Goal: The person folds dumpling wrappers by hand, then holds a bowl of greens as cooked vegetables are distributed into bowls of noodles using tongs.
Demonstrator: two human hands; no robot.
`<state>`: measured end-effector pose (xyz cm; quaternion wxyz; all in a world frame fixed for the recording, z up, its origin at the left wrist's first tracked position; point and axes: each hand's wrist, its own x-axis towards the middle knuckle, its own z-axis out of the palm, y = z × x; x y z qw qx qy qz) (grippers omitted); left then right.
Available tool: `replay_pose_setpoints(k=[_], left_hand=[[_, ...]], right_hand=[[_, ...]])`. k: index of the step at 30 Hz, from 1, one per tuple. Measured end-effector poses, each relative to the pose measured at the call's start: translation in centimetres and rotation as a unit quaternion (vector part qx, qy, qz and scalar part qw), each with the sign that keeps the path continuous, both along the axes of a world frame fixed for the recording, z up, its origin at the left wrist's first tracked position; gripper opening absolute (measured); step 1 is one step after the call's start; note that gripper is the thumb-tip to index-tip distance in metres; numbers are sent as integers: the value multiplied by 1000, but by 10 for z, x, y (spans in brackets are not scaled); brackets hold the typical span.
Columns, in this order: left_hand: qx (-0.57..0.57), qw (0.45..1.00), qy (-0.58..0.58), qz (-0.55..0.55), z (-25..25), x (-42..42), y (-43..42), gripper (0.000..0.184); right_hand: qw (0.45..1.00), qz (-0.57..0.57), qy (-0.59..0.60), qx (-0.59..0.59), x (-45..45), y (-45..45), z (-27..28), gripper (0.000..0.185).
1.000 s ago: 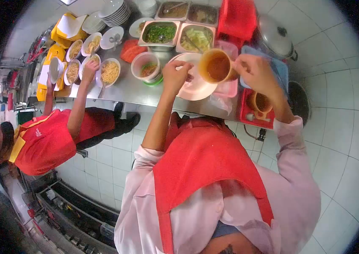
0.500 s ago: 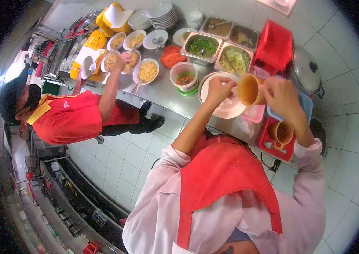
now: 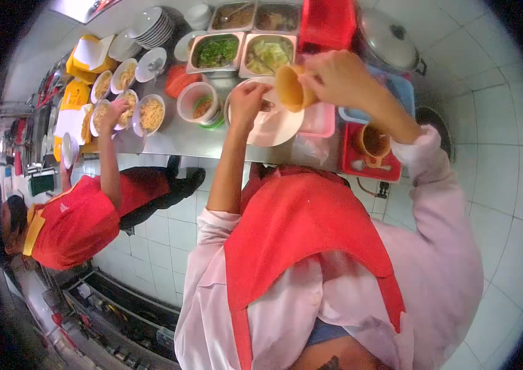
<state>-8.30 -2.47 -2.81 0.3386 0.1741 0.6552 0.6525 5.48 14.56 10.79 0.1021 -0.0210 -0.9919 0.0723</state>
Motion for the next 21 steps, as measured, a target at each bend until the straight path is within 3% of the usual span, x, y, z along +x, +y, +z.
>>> replay_pose_setpoints(k=[21], left_hand=[[-34, 999, -28, -5, 1, -10, -16, 23]], right_hand=[[998, 12, -54, 40, -13, -25, 4, 28]])
